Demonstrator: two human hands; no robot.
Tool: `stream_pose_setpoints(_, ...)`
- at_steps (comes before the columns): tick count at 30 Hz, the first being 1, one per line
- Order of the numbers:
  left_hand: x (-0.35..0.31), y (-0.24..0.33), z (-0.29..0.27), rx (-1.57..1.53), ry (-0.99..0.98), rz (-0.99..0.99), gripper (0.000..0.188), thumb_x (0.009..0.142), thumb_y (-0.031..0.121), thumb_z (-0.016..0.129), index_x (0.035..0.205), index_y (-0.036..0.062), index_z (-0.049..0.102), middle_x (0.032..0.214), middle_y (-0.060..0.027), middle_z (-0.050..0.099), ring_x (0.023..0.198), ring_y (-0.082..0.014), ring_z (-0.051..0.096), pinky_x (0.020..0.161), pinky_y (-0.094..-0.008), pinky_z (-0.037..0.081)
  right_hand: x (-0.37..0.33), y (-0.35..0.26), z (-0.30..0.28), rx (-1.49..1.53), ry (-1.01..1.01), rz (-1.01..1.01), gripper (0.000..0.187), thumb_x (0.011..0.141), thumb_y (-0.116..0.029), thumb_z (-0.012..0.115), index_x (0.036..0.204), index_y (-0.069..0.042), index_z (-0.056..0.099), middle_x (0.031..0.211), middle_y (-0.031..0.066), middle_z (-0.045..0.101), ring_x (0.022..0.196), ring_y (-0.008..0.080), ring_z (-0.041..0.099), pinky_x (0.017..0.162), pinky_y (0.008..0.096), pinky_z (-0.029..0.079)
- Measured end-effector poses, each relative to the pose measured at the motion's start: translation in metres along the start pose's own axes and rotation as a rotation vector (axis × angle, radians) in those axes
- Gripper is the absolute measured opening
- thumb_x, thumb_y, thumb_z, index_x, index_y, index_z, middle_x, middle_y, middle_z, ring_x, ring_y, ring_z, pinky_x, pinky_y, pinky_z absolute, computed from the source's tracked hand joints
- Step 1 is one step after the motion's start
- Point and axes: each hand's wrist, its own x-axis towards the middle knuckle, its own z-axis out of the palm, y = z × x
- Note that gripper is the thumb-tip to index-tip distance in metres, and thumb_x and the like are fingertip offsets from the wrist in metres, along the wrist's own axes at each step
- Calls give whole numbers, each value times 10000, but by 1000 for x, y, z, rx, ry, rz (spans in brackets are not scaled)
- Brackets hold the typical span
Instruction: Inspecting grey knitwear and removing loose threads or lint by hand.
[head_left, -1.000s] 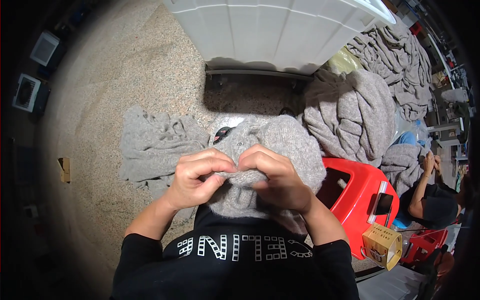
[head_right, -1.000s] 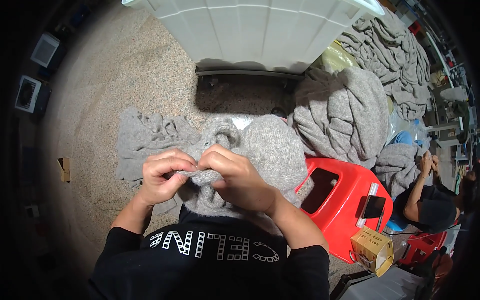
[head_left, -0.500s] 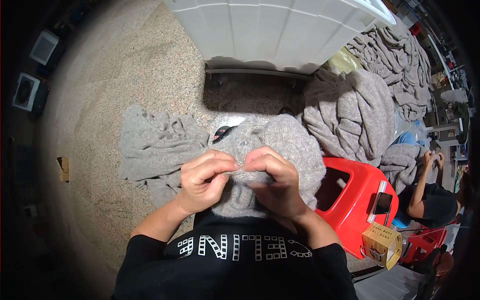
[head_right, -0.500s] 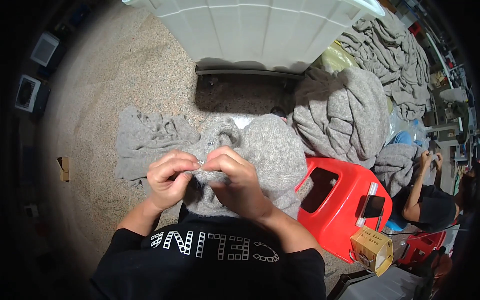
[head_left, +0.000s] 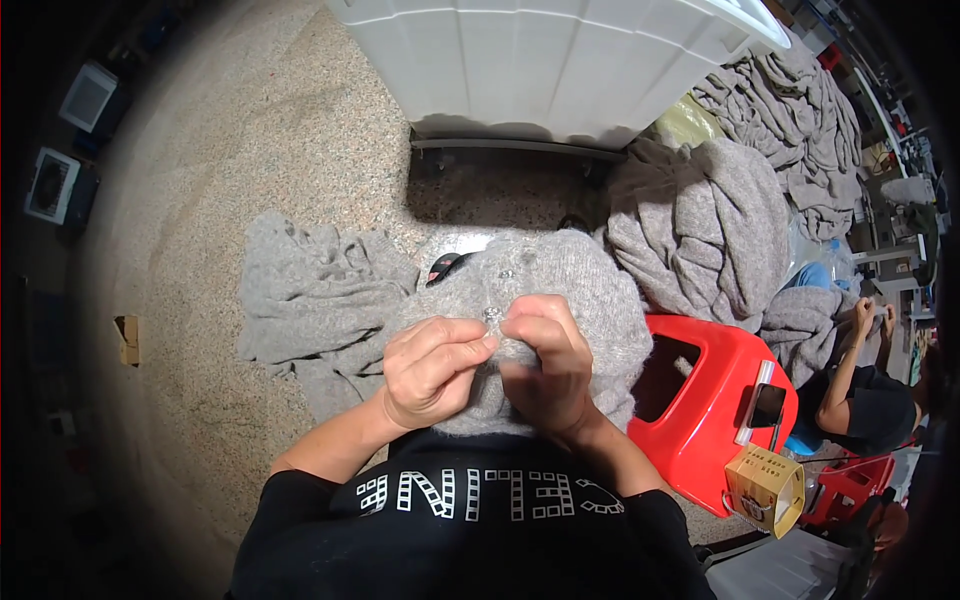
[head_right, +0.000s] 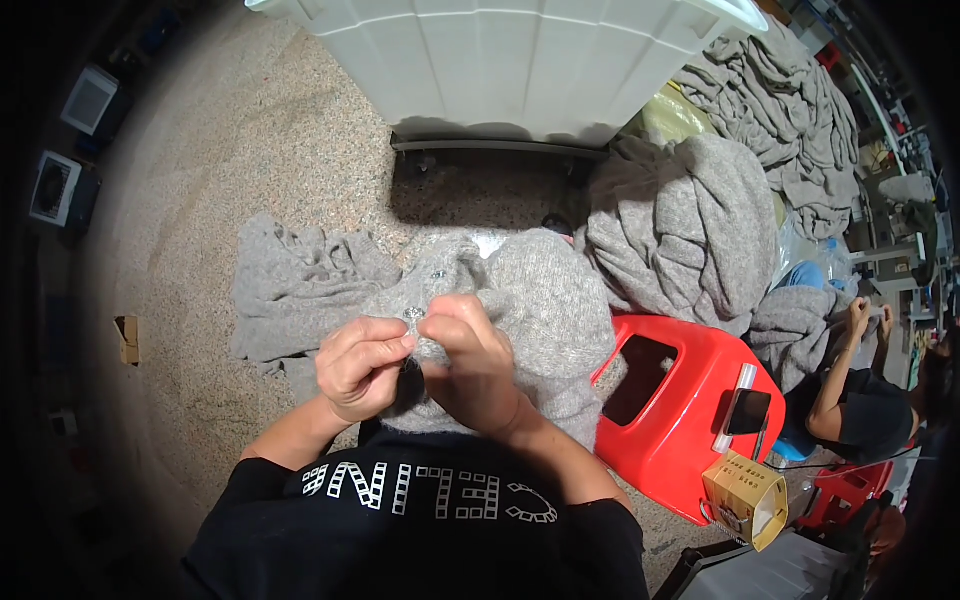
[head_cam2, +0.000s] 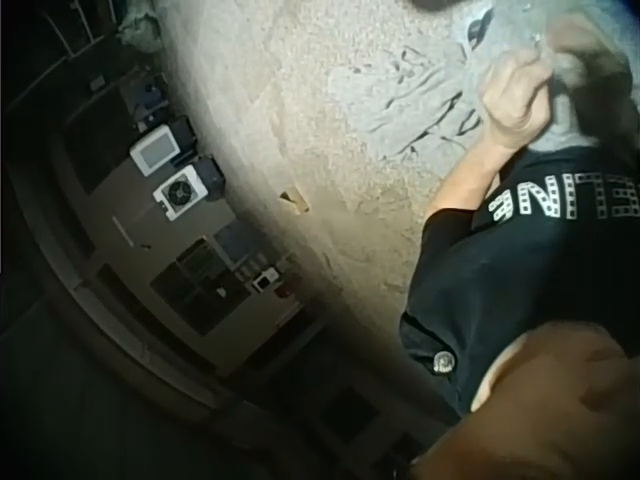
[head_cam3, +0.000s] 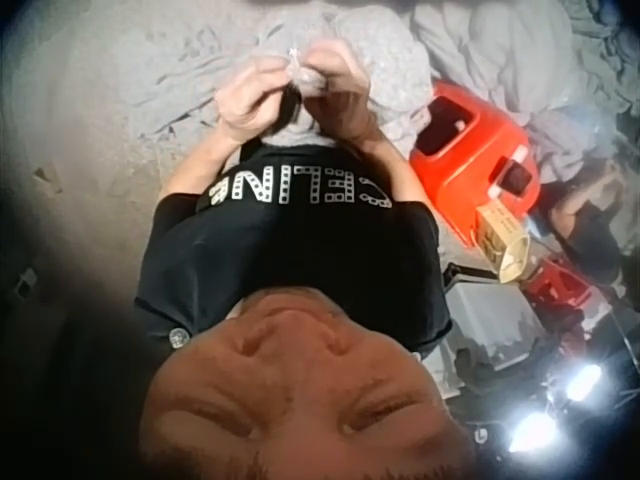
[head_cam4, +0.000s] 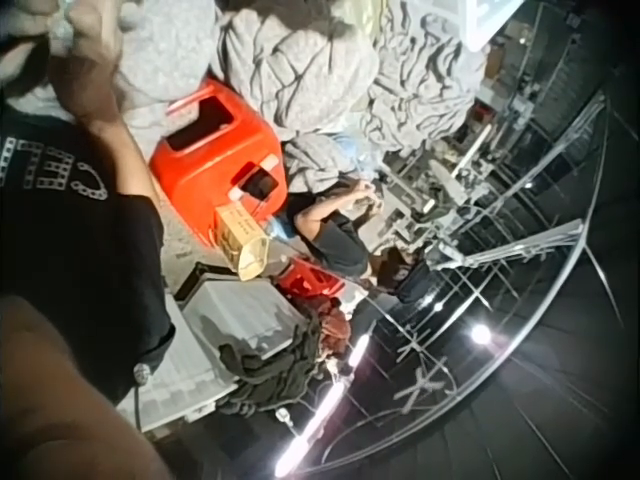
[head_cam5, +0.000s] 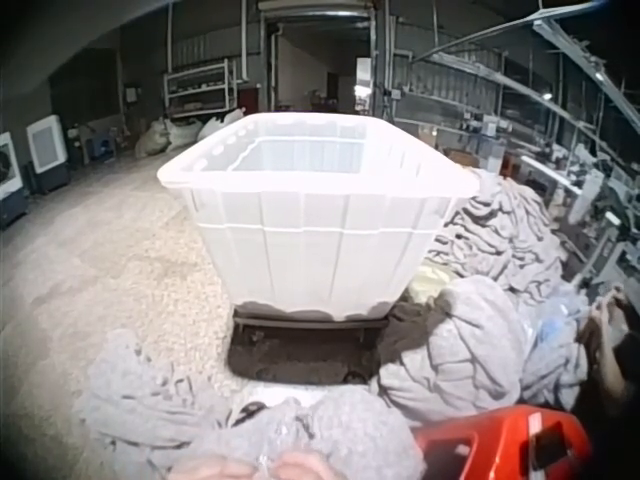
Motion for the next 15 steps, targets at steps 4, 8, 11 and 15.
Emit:
stream_pose_setpoints(4,9,1,-11,-81,-168,-456,119,720,-35,616,831,6,626,728,-119,614,609,-136,579,528,-224,441,10,8,-10,-43,23,-34,309,581,92,500,877,4,500,820,160,533,697,277,543,632,322,470)
stream_pose_setpoints(8,14,-16,-34,-318,-227,-955,75,813,37,604,866,-13,623,718,7,589,596,-80,510,556,-207,408,15,15,-31,-190,-41,-80,264,580,61,463,838,20,506,794,164,532,655,293,561,534,346,474)
stream_pose_setpoints(11,9,-26,-30,-434,37,-721,69,820,19,592,875,-8,623,724,4,589,595,-69,509,555,-190,401,11,14,-29,-178,-84,-62,267,573,62,448,831,26,505,790,171,525,662,302,556,557,350,480)
stream_pose_setpoints(15,4,-25,-30,-1079,139,-1140,107,808,8,613,913,-1,603,847,-40,627,758,-99,580,712,-209,459,10,15,-28,-138,-56,62,276,567,65,438,831,16,502,796,155,523,699,278,544,639,325,466)
